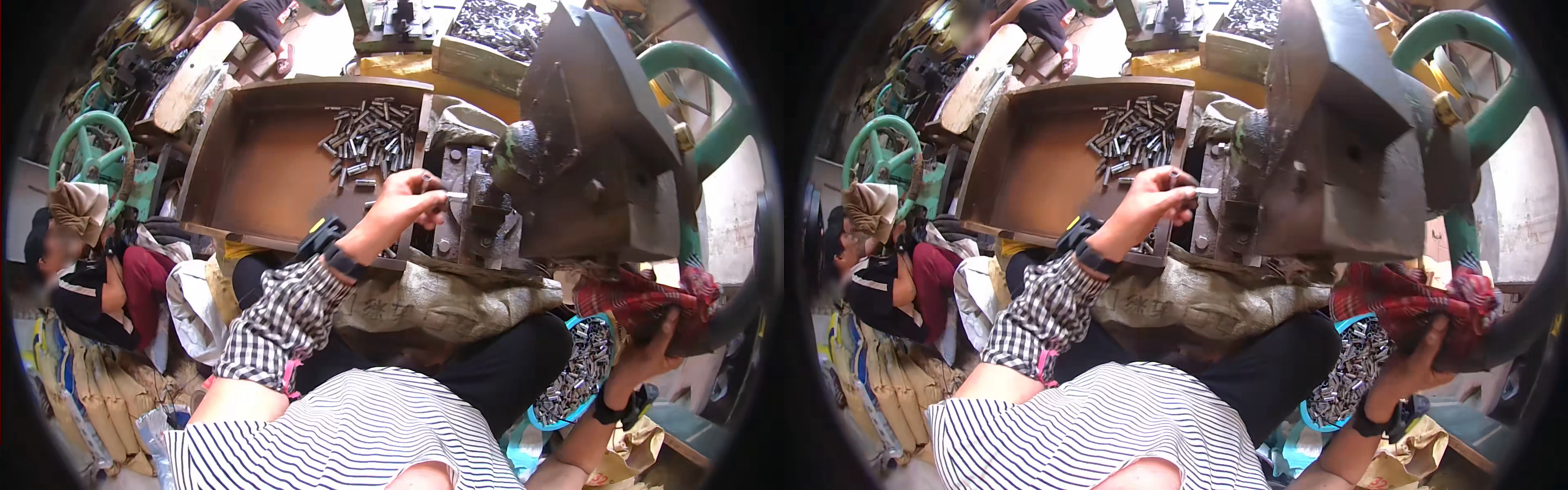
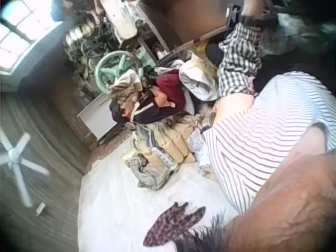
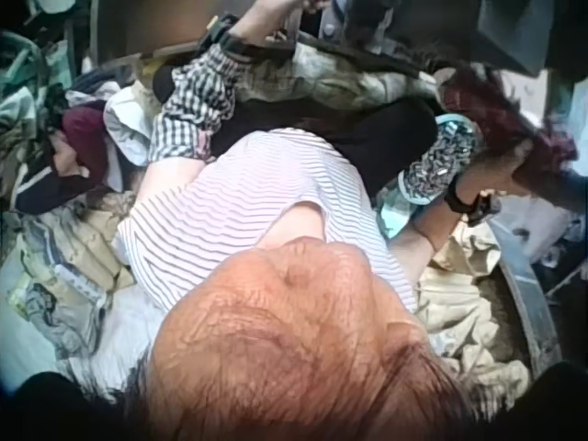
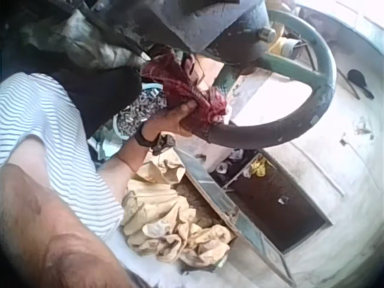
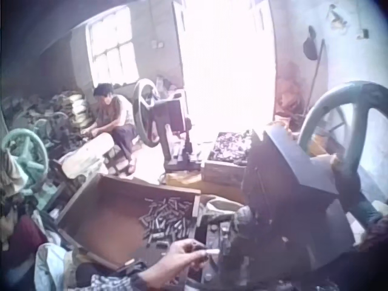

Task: Assembling small metal pins into housings using a manual industrial press.

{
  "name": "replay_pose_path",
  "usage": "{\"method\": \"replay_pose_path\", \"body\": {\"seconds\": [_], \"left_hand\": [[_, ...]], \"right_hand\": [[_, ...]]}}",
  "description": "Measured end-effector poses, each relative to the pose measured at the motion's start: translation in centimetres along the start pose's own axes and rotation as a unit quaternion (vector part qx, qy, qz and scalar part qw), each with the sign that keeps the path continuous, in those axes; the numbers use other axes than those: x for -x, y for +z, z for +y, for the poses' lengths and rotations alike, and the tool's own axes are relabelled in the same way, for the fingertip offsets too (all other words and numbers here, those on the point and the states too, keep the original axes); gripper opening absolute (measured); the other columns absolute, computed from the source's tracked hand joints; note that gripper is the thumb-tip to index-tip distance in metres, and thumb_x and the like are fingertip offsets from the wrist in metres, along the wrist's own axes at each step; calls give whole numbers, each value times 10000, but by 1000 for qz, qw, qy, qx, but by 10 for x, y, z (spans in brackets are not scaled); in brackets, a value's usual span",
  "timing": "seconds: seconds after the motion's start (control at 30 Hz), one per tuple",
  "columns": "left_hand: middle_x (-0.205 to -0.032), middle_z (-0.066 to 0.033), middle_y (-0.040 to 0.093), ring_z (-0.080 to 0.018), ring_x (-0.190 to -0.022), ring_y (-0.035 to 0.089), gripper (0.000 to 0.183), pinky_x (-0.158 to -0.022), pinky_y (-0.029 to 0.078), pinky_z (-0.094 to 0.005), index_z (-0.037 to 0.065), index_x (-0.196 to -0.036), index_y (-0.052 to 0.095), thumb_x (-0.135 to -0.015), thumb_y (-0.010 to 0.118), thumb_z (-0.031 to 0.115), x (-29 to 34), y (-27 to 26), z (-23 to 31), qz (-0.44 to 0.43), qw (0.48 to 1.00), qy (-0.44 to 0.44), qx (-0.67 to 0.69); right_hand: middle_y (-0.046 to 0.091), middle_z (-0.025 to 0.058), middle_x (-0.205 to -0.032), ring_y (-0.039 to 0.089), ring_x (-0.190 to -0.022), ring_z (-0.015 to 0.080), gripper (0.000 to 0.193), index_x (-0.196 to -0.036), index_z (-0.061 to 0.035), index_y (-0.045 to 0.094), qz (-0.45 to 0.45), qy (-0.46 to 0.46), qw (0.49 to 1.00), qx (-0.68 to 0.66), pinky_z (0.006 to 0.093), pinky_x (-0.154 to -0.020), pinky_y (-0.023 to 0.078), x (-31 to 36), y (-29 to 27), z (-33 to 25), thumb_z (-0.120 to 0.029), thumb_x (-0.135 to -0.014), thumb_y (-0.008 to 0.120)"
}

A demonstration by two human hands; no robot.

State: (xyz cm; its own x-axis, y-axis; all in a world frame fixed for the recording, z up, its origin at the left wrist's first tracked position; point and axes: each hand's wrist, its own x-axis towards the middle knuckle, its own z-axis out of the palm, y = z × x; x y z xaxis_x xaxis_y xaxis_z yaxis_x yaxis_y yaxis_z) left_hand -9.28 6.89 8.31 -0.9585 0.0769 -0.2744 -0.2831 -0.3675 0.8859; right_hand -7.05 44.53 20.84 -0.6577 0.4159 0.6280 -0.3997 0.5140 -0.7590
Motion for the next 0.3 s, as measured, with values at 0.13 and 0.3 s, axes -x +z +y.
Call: {"method": "replay_pose_path", "body": {"seconds": [0.13,0.3], "left_hand": [[-802,-60,619,-119,-623,641,178,-521,530,-214,-19,-956,560,-854,627,111,-39,0,-14,8,1000,13,-7],[-816,-68,615,-136,-628,654,171,-511,541,-222,-28,-947,550,-861,619,102,-51,-1,-22,13,1000,-14,13]], "right_hand": [[544,182,-1235,575,-1061,303,459,-1209,-84,585,-106,-129,943,287,354,-878,477,-47,-39,-31,106,-794,535],[524,203,-1259,567,-1081,333,453,-1221,-87,579,-232,-360,806,409,356,-947,441,-97,-29,-80,77,-801,550]]}}
